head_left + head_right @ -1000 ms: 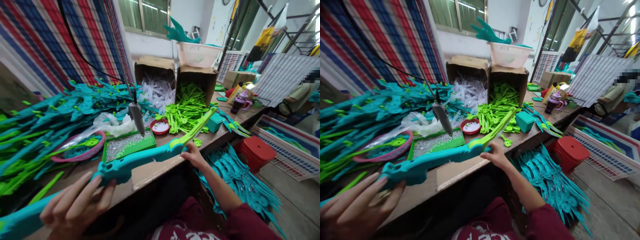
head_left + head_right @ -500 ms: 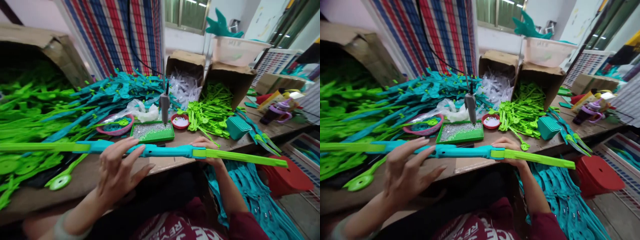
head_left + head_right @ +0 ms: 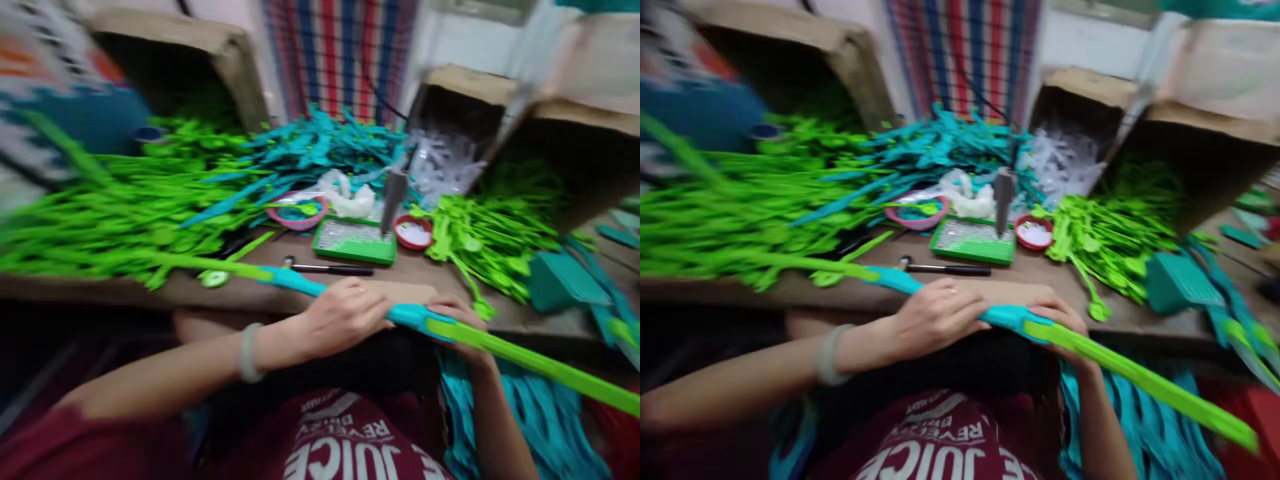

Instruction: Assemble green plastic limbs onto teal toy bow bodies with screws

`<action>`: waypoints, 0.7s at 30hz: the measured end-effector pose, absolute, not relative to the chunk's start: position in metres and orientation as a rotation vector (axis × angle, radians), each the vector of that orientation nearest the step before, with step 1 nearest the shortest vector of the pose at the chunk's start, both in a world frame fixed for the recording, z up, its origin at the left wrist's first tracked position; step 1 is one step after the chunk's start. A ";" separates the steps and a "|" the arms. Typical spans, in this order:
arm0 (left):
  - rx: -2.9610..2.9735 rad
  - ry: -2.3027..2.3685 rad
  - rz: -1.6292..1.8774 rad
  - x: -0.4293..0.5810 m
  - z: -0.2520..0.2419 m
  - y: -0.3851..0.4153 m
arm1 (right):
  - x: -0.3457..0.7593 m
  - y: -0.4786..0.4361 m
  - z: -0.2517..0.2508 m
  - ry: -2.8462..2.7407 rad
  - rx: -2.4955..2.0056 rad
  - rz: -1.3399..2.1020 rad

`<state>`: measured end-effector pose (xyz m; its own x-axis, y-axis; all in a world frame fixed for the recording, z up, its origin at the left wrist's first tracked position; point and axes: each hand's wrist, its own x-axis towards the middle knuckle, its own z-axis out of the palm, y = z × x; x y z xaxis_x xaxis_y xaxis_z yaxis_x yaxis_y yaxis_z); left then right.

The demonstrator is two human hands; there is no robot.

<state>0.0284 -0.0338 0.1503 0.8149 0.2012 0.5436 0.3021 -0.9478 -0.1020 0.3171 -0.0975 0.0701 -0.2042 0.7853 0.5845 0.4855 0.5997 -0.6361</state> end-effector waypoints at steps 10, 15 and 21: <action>-2.713 -1.967 -2.970 -0.008 0.054 -0.113 | 0.360 -0.105 0.003 -1.774 -1.133 0.443; -2.065 -1.765 -3.742 -0.023 0.045 -0.093 | 0.314 -0.090 0.000 -1.754 -1.088 0.614; -1.677 -1.861 -3.567 -0.090 0.050 -0.094 | 0.230 -0.089 0.000 -1.566 -1.028 1.038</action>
